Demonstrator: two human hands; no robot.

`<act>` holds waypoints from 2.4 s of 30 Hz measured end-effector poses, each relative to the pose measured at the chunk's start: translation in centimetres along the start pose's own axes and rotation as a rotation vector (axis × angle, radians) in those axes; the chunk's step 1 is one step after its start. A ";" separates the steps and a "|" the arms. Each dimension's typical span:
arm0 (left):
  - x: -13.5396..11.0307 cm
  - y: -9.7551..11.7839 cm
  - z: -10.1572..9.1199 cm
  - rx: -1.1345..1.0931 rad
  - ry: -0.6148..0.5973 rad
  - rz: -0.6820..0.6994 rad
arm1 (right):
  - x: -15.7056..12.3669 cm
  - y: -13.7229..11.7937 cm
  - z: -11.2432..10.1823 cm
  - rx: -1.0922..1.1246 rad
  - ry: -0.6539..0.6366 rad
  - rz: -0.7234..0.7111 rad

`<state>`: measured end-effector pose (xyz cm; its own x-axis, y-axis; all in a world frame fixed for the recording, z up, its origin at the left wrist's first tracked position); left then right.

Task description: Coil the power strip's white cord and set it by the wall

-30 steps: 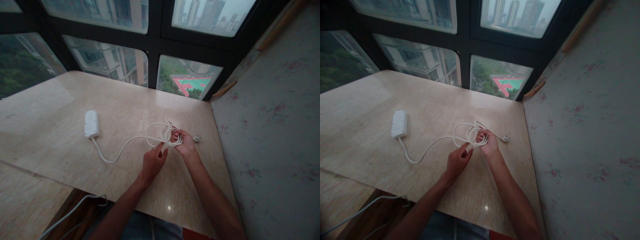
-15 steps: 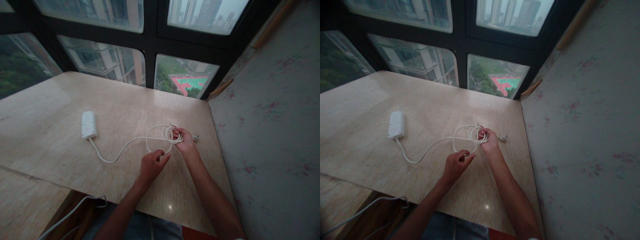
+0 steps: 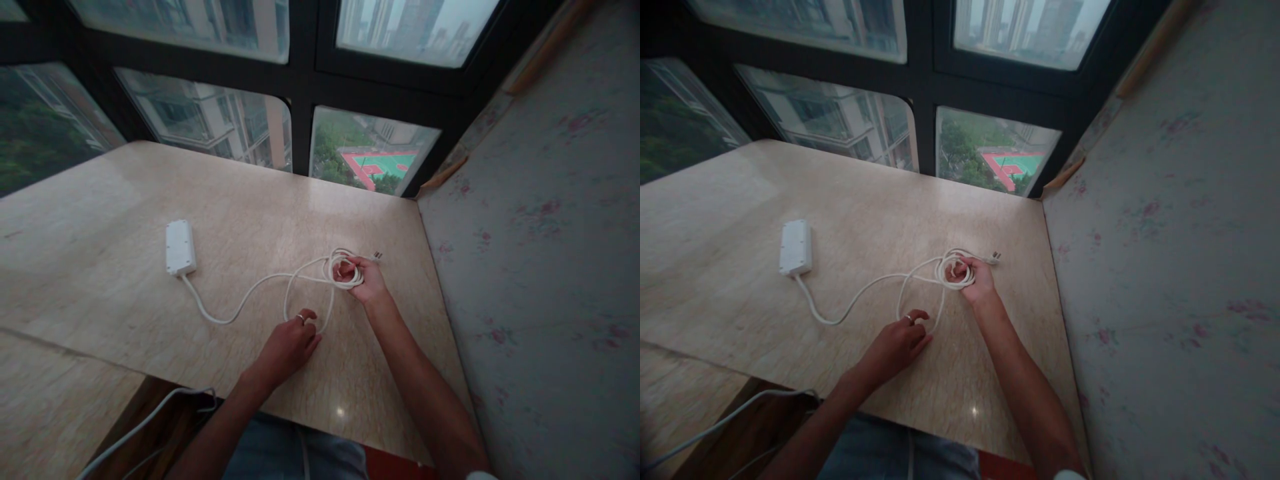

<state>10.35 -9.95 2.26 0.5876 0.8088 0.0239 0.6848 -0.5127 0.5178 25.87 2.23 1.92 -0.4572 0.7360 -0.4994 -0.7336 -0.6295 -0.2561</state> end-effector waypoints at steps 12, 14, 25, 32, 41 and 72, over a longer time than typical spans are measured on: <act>1.3 1.9 -0.1 -0.475 0.308 -0.074 | -1.7 0.3 2.3 0.003 0.020 -0.069; 2.4 2.1 -0.6 -0.629 0.402 -0.159 | -1.9 0.5 2.7 -0.009 0.013 -0.091; 4.7 1.9 -0.2 -1.035 0.592 -0.338 | -2.2 0.6 3.0 -0.020 0.023 -0.085; 3.0 2.4 0.1 -0.831 0.508 -0.243 | -1.6 -0.2 1.8 0.007 0.058 -0.065; -1.8 2.6 0.7 -0.397 0.213 0.036 | -2.2 -1.1 1.5 0.032 0.106 -0.047; 2.0 2.6 0.1 -0.518 0.256 -0.199 | -2.2 -0.8 1.5 -0.252 0.249 -0.187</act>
<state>13.33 -9.70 3.54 0.3033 0.9512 0.0559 0.4345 -0.1903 0.8803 26.70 1.44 4.47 -0.1686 0.7801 -0.6026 -0.6324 -0.5545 -0.5409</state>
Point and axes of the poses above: each hand's wrist, its own x-axis towards the middle knuckle, its own z-axis out of the palm, y = z × x, the point moved 5 cm from there along x, towards the middle knuckle, and after that the axes turned 9 degrees about z, right-handed, at the moved point
